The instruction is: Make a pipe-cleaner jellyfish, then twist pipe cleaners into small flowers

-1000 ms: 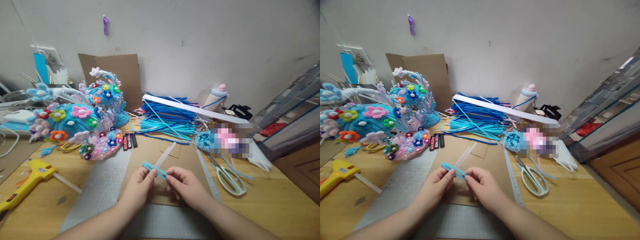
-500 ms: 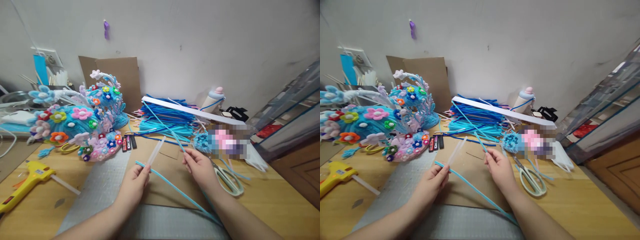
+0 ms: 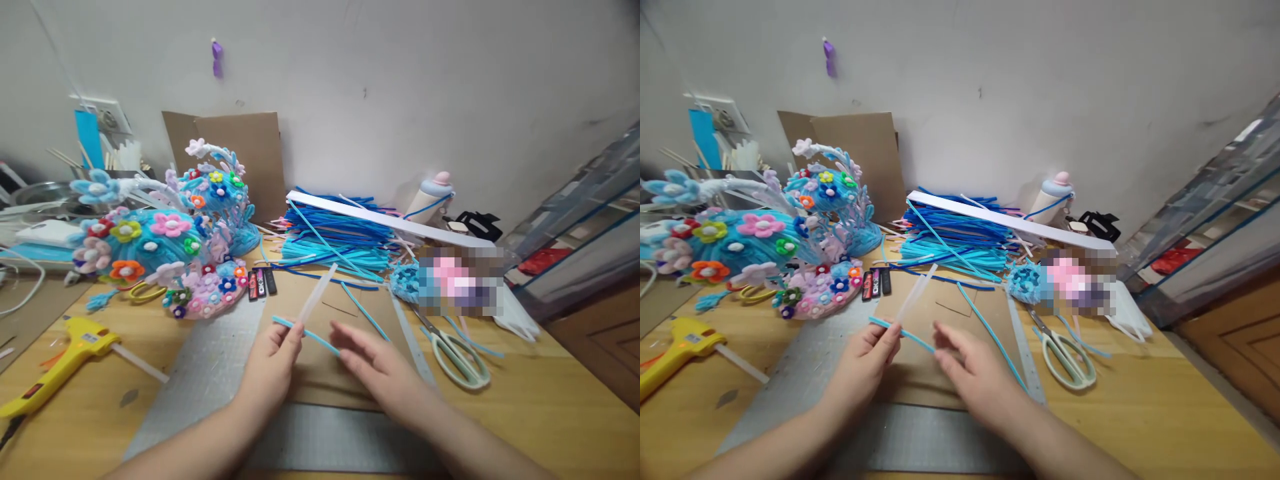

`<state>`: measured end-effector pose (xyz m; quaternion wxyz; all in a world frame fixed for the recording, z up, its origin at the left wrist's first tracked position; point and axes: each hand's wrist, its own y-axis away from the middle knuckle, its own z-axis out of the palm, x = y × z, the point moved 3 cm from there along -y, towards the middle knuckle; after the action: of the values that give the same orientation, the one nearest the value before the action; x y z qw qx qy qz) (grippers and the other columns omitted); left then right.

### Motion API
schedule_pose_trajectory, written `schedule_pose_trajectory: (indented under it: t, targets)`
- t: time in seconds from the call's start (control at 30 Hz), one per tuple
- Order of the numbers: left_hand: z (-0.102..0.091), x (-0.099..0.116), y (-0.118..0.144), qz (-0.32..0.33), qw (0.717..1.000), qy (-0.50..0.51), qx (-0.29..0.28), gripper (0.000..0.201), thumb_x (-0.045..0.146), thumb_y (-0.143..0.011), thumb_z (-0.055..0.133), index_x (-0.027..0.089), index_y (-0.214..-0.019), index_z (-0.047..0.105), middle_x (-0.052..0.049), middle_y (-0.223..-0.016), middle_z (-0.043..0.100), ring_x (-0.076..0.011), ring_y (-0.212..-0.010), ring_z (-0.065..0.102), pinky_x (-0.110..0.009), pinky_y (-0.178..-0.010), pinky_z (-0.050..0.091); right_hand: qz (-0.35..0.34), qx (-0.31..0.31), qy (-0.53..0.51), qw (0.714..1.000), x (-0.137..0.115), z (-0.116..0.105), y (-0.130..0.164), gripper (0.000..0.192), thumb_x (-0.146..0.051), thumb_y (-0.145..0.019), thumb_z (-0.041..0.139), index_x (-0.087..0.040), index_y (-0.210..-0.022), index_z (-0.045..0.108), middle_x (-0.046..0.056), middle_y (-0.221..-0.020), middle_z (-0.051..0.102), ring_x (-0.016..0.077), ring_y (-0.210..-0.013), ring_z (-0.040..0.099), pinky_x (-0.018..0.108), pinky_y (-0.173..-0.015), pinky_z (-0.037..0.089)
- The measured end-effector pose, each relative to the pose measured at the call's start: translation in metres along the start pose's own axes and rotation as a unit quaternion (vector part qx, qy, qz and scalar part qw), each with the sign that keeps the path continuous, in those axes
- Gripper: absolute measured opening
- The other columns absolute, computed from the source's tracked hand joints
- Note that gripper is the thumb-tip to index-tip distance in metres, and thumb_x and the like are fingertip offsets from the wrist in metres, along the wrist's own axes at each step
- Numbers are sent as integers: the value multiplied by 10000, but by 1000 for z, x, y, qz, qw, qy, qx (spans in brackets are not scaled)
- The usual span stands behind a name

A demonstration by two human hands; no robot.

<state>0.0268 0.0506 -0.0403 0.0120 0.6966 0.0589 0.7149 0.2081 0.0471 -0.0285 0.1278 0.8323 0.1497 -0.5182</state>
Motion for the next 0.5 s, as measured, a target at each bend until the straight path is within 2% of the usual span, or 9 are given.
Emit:
schedule_pose_trajectory:
  t: [0.03,0.07,0.1,0.17,0.2,0.3,0.33,0.4,0.5]
  targets:
    - [0,1,0,-5,1000,12,-8,427,568,-748,585,149,-695,526,80,-502,362,-64,-468,291,-188,-445,232,39,-45,-54,997,0,9,2,424,-365,-881,489,-197,-1270,499,64,-915,650,168,-809,611,298,-708,489]
    - [-2,3,-2,-11,1000,27,-10,430,572,-742,591,153,-686,516,84,-493,360,-58,-453,280,-182,-431,222,71,-88,-95,989,0,15,3,398,-377,-883,478,-183,-1228,523,9,-704,601,131,-608,559,246,-556,448]
    - [-5,6,-4,-16,999,44,-6,430,573,-735,601,158,-673,501,89,-481,356,-52,-436,265,-178,-414,204,91,-120,-127,980,1,17,2,367,-390,-883,475,-164,-1160,560,-38,-576,508,99,-490,463,208,-468,370]
    - [-14,15,-9,-18,996,85,25,418,557,-727,622,172,-667,473,98,-462,354,-43,-400,233,-172,-382,164,93,-132,-165,973,3,9,-3,340,-436,-876,482,-146,-1003,606,-90,-494,346,63,-418,294,182,-407,224]
    - [-20,21,-12,-14,993,104,45,410,544,-726,631,178,-662,457,103,-455,349,-40,-384,220,-171,-369,147,83,-124,-176,973,4,1,-6,346,-462,-870,488,-146,-942,607,-96,-495,313,57,-421,257,184,-406,188]
    - [-33,37,-16,11,987,128,93,406,509,-743,633,186,-629,416,100,-444,358,-32,-355,216,-169,-348,134,86,-138,-151,975,18,-27,-15,376,-519,-844,500,-151,-845,578,-100,-493,302,48,-408,257,181,-406,187]
    - [-34,40,-15,18,986,131,102,407,504,-744,634,186,-623,411,99,-441,361,-31,-350,223,-166,-344,138,112,-135,-122,977,26,-35,-19,398,-539,-845,473,-153,-840,571,-93,-487,340,49,-387,287,180,-394,205]
    - [-34,41,-14,22,985,135,108,411,506,-733,646,184,-621,416,99,-435,364,-29,-347,237,-158,-341,151,170,-61,-48,982,45,-52,-28,386,-543,-836,437,-174,-811,543,-62,-508,449,72,-368,393,188,-373,274]
    - [-27,36,-11,-2,986,146,82,421,529,-688,675,183,-642,441,104,-420,368,-25,-337,227,-149,-333,151,171,23,0,985,64,-67,-41,314,-485,-819,462,-189,-724,510,-54,-482,455,100,-386,443,201,-377,313]
